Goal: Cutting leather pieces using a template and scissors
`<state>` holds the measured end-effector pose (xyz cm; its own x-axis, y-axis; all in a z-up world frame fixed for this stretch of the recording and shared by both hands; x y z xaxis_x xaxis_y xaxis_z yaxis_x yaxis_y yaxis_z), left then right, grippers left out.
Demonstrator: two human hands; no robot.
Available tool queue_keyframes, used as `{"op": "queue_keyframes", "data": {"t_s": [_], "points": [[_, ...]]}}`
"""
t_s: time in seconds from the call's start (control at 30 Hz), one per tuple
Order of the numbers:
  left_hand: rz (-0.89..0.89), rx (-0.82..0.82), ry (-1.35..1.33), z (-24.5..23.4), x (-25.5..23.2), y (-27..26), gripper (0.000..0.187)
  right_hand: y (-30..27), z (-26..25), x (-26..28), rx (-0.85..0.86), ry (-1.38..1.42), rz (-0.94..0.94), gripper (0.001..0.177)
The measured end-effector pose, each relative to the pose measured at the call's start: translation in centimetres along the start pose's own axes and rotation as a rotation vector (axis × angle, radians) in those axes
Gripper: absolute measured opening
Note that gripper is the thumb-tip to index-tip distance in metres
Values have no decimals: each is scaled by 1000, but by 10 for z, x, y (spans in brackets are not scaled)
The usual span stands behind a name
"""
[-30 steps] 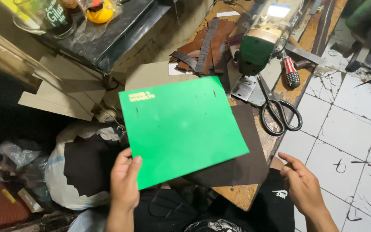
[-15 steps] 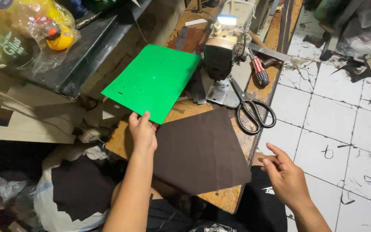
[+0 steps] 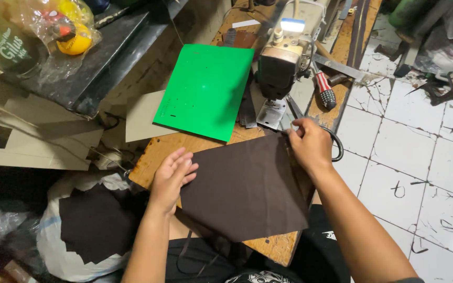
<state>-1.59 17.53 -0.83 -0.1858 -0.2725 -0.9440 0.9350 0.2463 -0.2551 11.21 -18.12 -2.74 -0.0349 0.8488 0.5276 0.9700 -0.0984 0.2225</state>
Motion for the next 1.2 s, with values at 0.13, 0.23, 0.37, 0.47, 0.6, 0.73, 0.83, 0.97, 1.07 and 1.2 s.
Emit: {"op": "queue_keyframes", "data": {"t_s": [0.13,0.23,0.37,0.47,0.6,0.73,0.83,0.97,1.07,1.2], "points": [[60,-167,67,-36,25,-57,56,39,30,-4,20,-169,-13,24],[119,-349,40,-53,49,-89,37,44,11,4,42,-264,-36,35],[90,-374,-34,-61,90,-115,34,16,-44,5,225,-416,48,42],[11,-316,-89,-55,106,-118,38,-8,-69,0,415,-493,234,52],[-118,-263,-85,-49,122,-120,37,-28,-76,-6,510,-480,281,72],[-73,-250,-212,-40,114,-126,25,-30,-77,-14,493,-462,260,75],[-47,-199,-263,-36,110,-133,17,-39,-80,-29,441,-512,258,59],[-42,-201,-258,-37,113,-140,16,-68,-92,-42,374,-205,341,43],[-52,-195,-260,-37,115,-144,16,-101,-98,-44,422,-143,368,27],[-70,-197,-253,-37,119,-148,20,-150,-83,-65,521,44,306,25]]}}
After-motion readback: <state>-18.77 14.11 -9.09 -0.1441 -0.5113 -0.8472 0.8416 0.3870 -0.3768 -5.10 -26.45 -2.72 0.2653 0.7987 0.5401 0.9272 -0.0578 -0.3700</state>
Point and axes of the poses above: each hand's wrist, its own y-axis towards the middle knuckle, its own z-axis out of the palm, x = y × z, the point moved 3 cm from there along y, towards the middle knuckle, and after that the axes turned 8 degrees about -y, right-handed, at the moved point
